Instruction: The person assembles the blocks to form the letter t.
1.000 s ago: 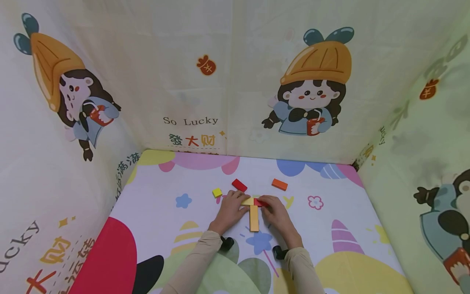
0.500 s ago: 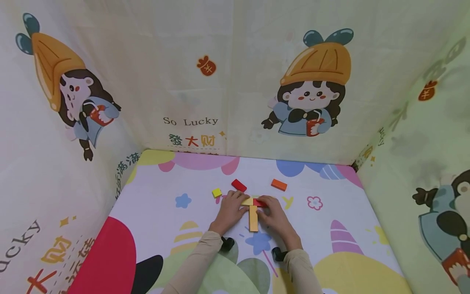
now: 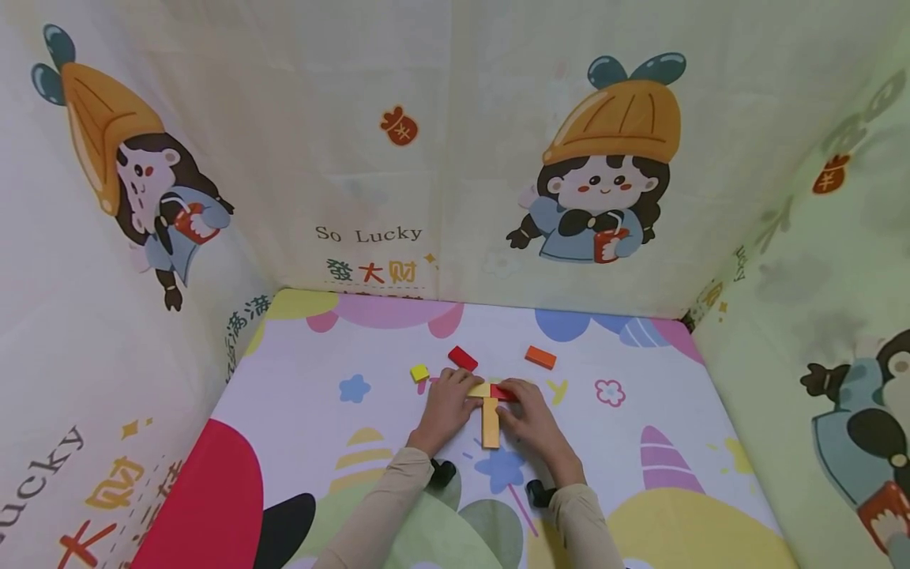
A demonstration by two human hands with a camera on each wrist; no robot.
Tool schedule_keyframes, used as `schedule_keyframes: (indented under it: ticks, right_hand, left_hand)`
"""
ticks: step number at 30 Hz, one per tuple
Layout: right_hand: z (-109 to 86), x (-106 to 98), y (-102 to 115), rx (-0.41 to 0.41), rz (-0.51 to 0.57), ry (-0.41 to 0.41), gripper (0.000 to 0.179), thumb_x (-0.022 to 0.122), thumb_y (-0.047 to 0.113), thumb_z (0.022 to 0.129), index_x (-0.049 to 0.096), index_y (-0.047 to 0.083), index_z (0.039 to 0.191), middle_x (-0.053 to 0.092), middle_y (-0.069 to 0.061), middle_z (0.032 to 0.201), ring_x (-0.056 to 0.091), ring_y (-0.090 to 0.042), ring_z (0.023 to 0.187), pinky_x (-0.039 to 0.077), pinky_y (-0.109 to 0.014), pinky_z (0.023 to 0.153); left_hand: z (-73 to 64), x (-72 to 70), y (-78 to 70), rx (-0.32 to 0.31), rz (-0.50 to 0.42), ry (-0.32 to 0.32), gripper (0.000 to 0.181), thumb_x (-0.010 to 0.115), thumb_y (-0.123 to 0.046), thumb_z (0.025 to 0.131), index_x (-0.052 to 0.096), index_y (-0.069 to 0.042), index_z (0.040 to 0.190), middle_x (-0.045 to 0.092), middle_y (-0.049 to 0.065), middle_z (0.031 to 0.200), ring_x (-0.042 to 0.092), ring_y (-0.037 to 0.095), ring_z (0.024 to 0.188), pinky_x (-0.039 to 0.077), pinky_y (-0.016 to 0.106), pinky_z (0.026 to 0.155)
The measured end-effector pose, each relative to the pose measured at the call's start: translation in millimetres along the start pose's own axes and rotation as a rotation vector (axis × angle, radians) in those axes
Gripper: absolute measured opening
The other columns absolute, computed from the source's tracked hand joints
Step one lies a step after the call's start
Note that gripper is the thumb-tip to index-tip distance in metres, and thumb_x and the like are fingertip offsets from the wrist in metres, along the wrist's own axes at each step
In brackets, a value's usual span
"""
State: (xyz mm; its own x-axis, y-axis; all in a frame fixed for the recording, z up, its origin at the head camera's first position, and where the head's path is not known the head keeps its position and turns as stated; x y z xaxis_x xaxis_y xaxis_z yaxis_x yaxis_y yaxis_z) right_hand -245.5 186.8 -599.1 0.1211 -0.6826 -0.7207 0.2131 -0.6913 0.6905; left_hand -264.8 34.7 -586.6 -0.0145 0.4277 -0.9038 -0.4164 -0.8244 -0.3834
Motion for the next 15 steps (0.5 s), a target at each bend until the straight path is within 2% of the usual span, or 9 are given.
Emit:
schedule_keyframes:
  ticks: [5, 11, 15]
  right_hand:
    - [0.0, 0.4, 0.2, 0.009, 0.000, 0.007, 0.050, 0.076, 0.019, 0.094, 0.061, 0.012, 0.141, 0.058, -0.011, 0.149, 0.046, -0.034, 0.143, 0.041, -0.057, 0.119]
    - [-0.9, -1.4, 2.8, -0.015, -0.009, -0.013, 0.048, 0.077, 0.017, 0.094, 0.062, 0.008, 0.138, 0.059, -0.014, 0.147, 0.049, -0.036, 0.141, 0.042, -0.058, 0.118]
    - [-1.3, -1.7, 3.5, -0.016, 0.004, -0.007, 0.048, 0.076, 0.017, 0.094, 0.062, 0.007, 0.138, 0.059, -0.015, 0.147, 0.048, -0.036, 0.142, 0.040, -0.057, 0.120]
  left_hand:
    - [-0.1, -0.3, 1.0, -0.013, -0.017, -0.005, 0.041, 0.078, -0.034, 0.093, 0.071, -0.020, 0.131, 0.069, 0.001, 0.127, 0.056, 0.023, 0.117, 0.054, 0.041, 0.097]
    - [-0.6, -1.5, -0.5, 0.025, -0.013, -0.027, 0.039, 0.079, -0.033, 0.093, 0.072, -0.020, 0.129, 0.070, 0.001, 0.125, 0.058, 0.022, 0.113, 0.055, 0.039, 0.093]
    - [-1.0, -2.0, 0.4, 0.029, -0.011, -0.031, 0.037, 0.078, -0.029, 0.094, 0.072, -0.021, 0.129, 0.070, 0.000, 0.125, 0.057, 0.022, 0.112, 0.055, 0.038, 0.093]
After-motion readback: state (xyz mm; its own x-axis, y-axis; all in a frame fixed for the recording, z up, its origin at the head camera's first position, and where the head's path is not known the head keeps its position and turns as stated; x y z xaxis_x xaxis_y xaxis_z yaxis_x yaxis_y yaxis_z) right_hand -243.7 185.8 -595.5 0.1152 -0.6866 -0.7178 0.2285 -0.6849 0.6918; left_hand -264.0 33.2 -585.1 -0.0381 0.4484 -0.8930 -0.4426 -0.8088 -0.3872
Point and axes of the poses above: each hand's wrist, its own z-axis towards the middle knuckle, its own x-axis out of the palm, y = z × x, the point moved 9 cm from there along z, towards the middle knuckle
